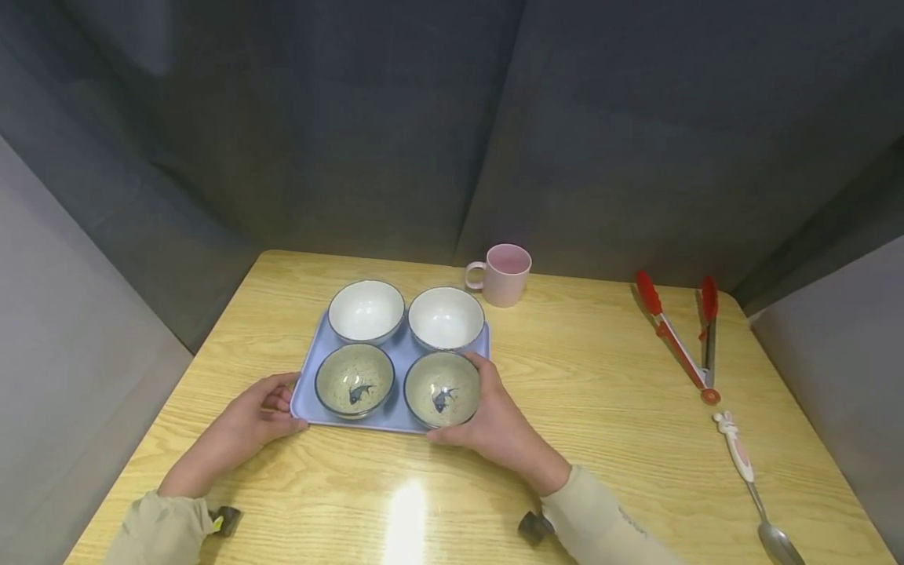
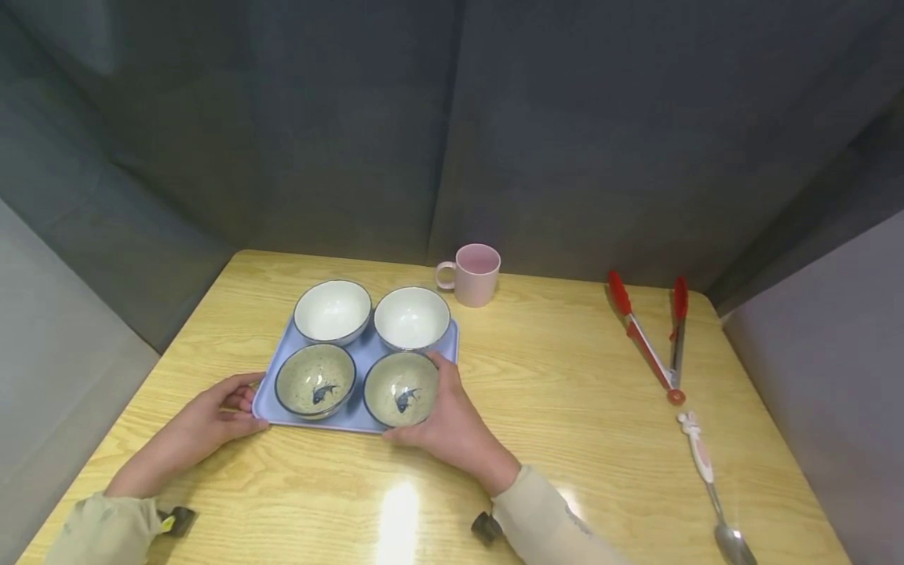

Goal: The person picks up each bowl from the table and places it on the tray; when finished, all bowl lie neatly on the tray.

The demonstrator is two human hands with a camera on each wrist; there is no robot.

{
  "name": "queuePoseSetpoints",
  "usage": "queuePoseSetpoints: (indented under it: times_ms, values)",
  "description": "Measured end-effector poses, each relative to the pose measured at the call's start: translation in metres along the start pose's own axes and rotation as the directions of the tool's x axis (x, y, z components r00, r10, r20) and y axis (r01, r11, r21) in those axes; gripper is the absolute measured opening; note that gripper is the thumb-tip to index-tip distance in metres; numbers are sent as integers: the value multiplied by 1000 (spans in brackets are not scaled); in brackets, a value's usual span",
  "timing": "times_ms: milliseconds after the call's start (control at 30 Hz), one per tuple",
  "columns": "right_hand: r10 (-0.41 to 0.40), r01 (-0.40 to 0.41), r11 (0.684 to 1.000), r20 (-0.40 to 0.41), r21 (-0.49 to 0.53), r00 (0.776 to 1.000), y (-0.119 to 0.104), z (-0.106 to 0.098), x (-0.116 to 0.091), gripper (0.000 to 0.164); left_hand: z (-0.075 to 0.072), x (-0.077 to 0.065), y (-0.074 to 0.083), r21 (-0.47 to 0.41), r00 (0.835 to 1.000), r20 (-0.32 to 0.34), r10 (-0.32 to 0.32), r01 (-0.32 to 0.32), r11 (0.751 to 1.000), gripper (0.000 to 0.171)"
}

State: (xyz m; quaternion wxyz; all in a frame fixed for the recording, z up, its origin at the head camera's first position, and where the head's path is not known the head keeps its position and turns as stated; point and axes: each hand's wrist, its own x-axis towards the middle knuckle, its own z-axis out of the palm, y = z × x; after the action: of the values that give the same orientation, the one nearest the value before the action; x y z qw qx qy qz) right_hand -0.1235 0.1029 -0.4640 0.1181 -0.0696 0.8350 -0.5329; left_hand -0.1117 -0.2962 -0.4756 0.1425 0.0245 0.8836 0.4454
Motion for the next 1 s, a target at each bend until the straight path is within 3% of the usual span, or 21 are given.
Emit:
queuePoseSetpoints:
  times_ms: [1000]
  values:
    - [4,-4,1000,-3,-23,1000,3,9,3,140,0,1,-3,-4,1000,8,-15,15,1000,84]
